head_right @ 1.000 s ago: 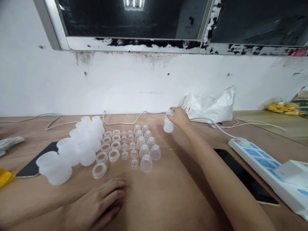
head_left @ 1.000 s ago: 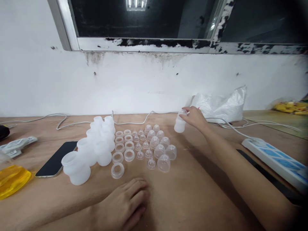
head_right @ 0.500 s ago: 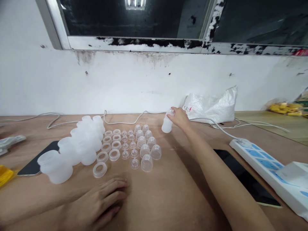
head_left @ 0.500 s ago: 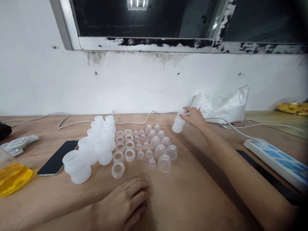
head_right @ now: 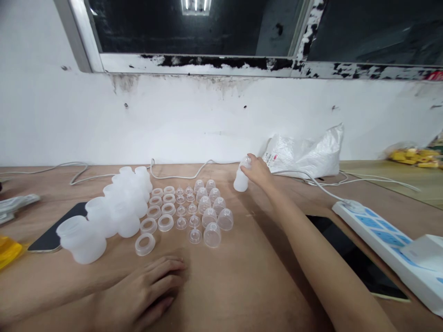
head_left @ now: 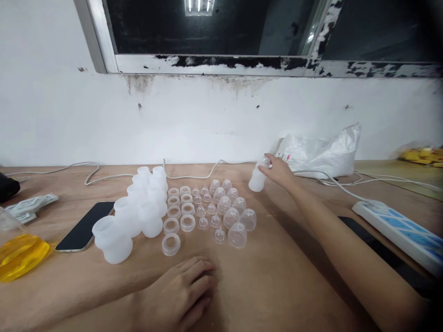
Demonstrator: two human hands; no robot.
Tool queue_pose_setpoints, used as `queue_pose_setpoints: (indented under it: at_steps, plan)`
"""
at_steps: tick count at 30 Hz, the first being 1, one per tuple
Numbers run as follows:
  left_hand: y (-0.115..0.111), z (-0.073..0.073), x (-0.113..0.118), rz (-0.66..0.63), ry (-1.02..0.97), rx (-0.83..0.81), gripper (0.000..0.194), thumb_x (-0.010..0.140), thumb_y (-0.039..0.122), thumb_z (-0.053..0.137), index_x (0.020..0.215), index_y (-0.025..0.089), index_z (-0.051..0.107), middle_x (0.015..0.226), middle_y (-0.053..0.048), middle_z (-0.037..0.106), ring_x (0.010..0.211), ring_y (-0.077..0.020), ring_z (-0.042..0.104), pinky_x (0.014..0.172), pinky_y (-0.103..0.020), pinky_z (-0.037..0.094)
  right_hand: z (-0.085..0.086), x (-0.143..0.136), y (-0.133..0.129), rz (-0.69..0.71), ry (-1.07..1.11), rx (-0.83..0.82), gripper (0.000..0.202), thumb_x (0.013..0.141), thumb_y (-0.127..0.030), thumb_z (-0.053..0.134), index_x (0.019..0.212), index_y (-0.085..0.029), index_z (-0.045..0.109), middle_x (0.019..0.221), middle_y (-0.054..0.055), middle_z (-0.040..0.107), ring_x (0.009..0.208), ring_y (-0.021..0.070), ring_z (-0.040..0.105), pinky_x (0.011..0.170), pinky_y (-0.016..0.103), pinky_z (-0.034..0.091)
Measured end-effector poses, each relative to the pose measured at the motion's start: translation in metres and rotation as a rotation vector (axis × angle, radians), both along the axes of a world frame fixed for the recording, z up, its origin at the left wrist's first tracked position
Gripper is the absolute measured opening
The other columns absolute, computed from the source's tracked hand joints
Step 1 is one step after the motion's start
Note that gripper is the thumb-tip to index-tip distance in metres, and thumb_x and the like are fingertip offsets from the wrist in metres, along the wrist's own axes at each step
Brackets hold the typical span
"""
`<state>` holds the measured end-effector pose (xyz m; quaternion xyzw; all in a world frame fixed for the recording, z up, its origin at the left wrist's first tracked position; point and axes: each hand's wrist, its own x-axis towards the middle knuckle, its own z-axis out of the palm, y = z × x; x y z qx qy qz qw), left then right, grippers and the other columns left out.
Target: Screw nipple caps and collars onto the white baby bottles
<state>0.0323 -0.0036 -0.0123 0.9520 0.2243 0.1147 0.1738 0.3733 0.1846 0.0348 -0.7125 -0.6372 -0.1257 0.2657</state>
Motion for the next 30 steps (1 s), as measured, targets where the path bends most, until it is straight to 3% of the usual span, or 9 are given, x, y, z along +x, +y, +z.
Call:
queue_pose_setpoints:
  at_steps: [3,7,10,12,14,18,22,25,30]
  plan:
    - [-0.001,0.000,0.000,0.004,0.010,0.007,0.021,0.080,0.015,0.041,0.099,0.015,0.049,0.119,-0.007,0.047,0.112,-0.0175,0.042,0.100,-0.027,0.033,0.009,-0.003,-0.008,0.009,0.015,-0.027,0.071,0.071,-0.040,0.051,0.131,-0.012,0.027,0.105,0.016,0.053,0.093,0.0288,0.053,0.077,0.039,0.042]
    - [-0.001,0.000,-0.001,0.013,-0.007,-0.009,0.020,0.081,0.016,0.041,0.098,0.016,0.050,0.118,-0.006,0.048,0.112,-0.0160,0.042,0.099,-0.025,0.034,0.049,-0.022,-0.040,0.004,-0.010,0.084,0.075,0.073,-0.047,0.050,0.135,-0.018,0.018,0.119,0.020,0.042,0.107,0.0351,0.044,0.079,0.047,0.040]
    - [0.002,0.000,-0.004,0.002,0.003,0.008,0.024,0.082,0.020,0.041,0.104,0.015,0.049,0.120,-0.007,0.048,0.113,-0.0170,0.041,0.099,-0.027,0.034,0.077,-0.057,-0.079,0.237,-0.043,0.305,0.066,0.079,-0.042,0.045,0.134,-0.019,0.018,0.126,0.015,0.039,0.115,0.0301,0.038,0.088,0.045,0.038]
    - [0.005,0.001,-0.007,0.003,0.014,0.054,0.031,0.083,0.024,0.041,0.111,0.013,0.046,0.123,-0.010,0.046,0.117,-0.0193,0.038,0.102,-0.032,0.030,0.079,-0.085,-0.108,0.431,-0.025,0.299,0.063,0.081,-0.040,0.042,0.135,-0.022,0.016,0.131,0.011,0.037,0.114,0.0273,0.041,0.088,0.043,0.040]
    - [0.008,0.002,-0.012,0.018,0.026,0.096,0.042,0.084,0.029,0.040,0.122,0.011,0.038,0.128,-0.012,0.041,0.123,-0.0220,0.031,0.104,-0.037,0.026,0.064,-0.111,-0.136,0.620,-0.037,0.150,0.061,0.083,-0.040,0.038,0.136,-0.025,0.012,0.137,0.007,0.031,0.118,0.0280,0.037,0.093,0.047,0.036]
    - [0.008,0.002,-0.025,0.004,0.064,0.057,0.064,0.083,0.039,0.040,0.134,0.010,0.015,0.139,-0.016,0.021,0.128,-0.0255,0.018,0.104,-0.041,0.024,0.006,-0.141,-0.177,0.971,-0.131,-0.304,0.067,0.085,-0.040,0.035,0.137,-0.015,0.002,0.142,0.008,0.016,0.128,0.0236,0.021,0.102,0.041,0.028]
    - [0.006,-0.004,-0.032,-0.013,0.067,-0.028,0.072,0.082,0.042,0.041,0.136,0.013,0.004,0.141,-0.014,0.013,0.128,-0.0252,0.017,0.103,-0.040,0.025,-0.040,-0.142,-0.194,1.053,-0.144,-0.564,0.060,0.086,-0.041,0.032,0.135,-0.013,0.013,0.141,0.009,0.012,0.129,0.0228,0.015,0.104,0.039,0.024]
    - [0.005,-0.006,-0.031,-0.007,0.078,-0.041,0.072,0.081,0.040,0.044,0.136,0.014,0.004,0.141,-0.013,0.013,0.129,-0.0250,0.016,0.104,-0.040,0.023,-0.052,-0.140,-0.196,1.031,-0.134,-0.605,0.058,0.086,-0.040,0.031,0.135,-0.014,0.013,0.141,0.009,0.009,0.130,0.0230,0.011,0.105,0.040,0.021]
    - [0.006,-0.002,-0.030,-0.015,0.094,-0.040,0.073,0.081,0.039,0.044,0.136,0.014,0.002,0.142,-0.013,0.011,0.129,-0.0249,0.014,0.103,-0.041,0.024,-0.053,-0.139,-0.194,1.047,-0.141,-0.627,0.060,0.087,-0.042,0.029,0.135,-0.011,0.010,0.141,0.010,0.003,0.130,0.0223,0.005,0.106,0.040,0.017]
